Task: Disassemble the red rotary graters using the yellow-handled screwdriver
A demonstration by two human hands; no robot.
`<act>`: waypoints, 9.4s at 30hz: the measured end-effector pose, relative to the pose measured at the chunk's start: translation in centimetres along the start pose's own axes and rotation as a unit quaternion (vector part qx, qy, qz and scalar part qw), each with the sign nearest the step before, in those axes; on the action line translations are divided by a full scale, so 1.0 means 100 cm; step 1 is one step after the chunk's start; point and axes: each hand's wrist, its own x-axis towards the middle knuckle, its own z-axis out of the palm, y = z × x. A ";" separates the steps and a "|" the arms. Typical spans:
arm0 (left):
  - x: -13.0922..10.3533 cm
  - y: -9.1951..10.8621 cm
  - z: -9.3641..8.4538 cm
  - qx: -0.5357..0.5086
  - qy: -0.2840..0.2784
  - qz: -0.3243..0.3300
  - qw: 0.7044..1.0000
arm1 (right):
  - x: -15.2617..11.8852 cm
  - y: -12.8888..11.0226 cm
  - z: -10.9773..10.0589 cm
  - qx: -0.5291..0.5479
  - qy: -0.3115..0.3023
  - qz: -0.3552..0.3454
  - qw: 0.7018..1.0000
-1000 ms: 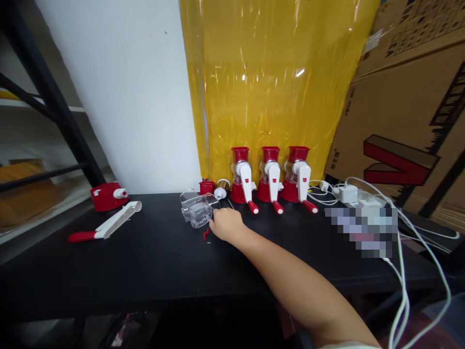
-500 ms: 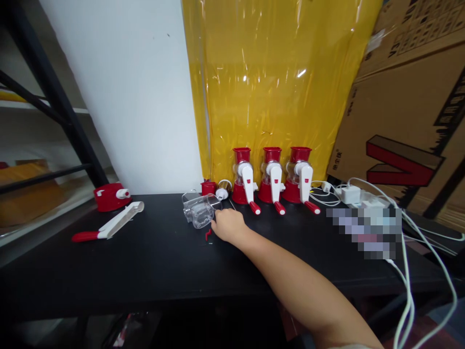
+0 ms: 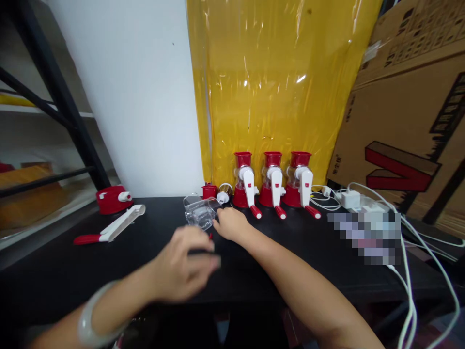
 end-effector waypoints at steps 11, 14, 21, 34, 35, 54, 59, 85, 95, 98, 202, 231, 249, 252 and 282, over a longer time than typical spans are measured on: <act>-0.017 -0.153 0.008 -0.011 -0.219 -0.187 0.958 | -0.024 0.014 -0.012 -0.123 0.015 0.022 0.992; -0.023 -0.151 0.018 -0.015 -0.190 -0.170 0.967 | -0.034 0.014 -0.008 -0.150 0.050 0.017 0.987; -0.024 -0.144 0.033 -0.037 -0.132 -0.184 0.973 | -0.043 0.019 0.009 -0.168 -0.021 0.132 0.977; -0.026 -0.150 0.036 -0.068 0.016 -0.268 0.961 | -0.061 0.033 0.006 -0.177 0.058 0.138 0.973; -0.025 -0.150 0.032 -0.073 0.030 -0.268 0.960 | -0.067 0.036 -0.003 -0.157 0.066 0.127 0.977; -0.017 -0.164 0.001 -0.226 0.178 -0.402 0.869 | 0.012 0.086 -0.025 0.664 0.456 0.109 0.583; -0.017 -0.164 -0.006 -0.198 0.161 -0.447 0.857 | 0.002 0.094 -0.010 0.672 0.437 0.114 0.586; -0.014 -0.157 -0.011 -0.231 0.056 -0.431 0.870 | -0.001 0.088 -0.011 0.687 0.399 0.105 0.598; -0.014 -0.151 0.000 -0.155 0.038 -0.437 0.885 | 0.002 0.096 -0.003 0.666 0.397 0.108 0.623; -0.016 -0.155 0.002 -0.142 0.043 -0.443 0.884 | 0.003 0.099 -0.002 0.663 0.393 0.110 0.628; -0.009 -0.127 0.006 0.029 0.037 -0.462 0.886 | -0.005 0.119 -0.011 0.743 0.208 0.003 0.636; -0.009 -0.127 0.007 0.023 0.038 -0.466 0.884 | -0.007 0.117 -0.014 0.742 0.228 0.015 0.630; -0.009 -0.126 0.007 0.029 0.037 -0.464 0.884 | -0.002 0.125 -0.005 0.554 0.262 0.139 0.778; -0.008 -0.126 0.007 0.028 0.036 -0.466 0.884 | -0.003 0.130 -0.004 0.450 0.296 0.137 0.831; -0.008 -0.125 0.008 0.037 0.029 -0.472 0.880 | -0.002 0.115 -0.013 0.640 0.293 0.118 0.701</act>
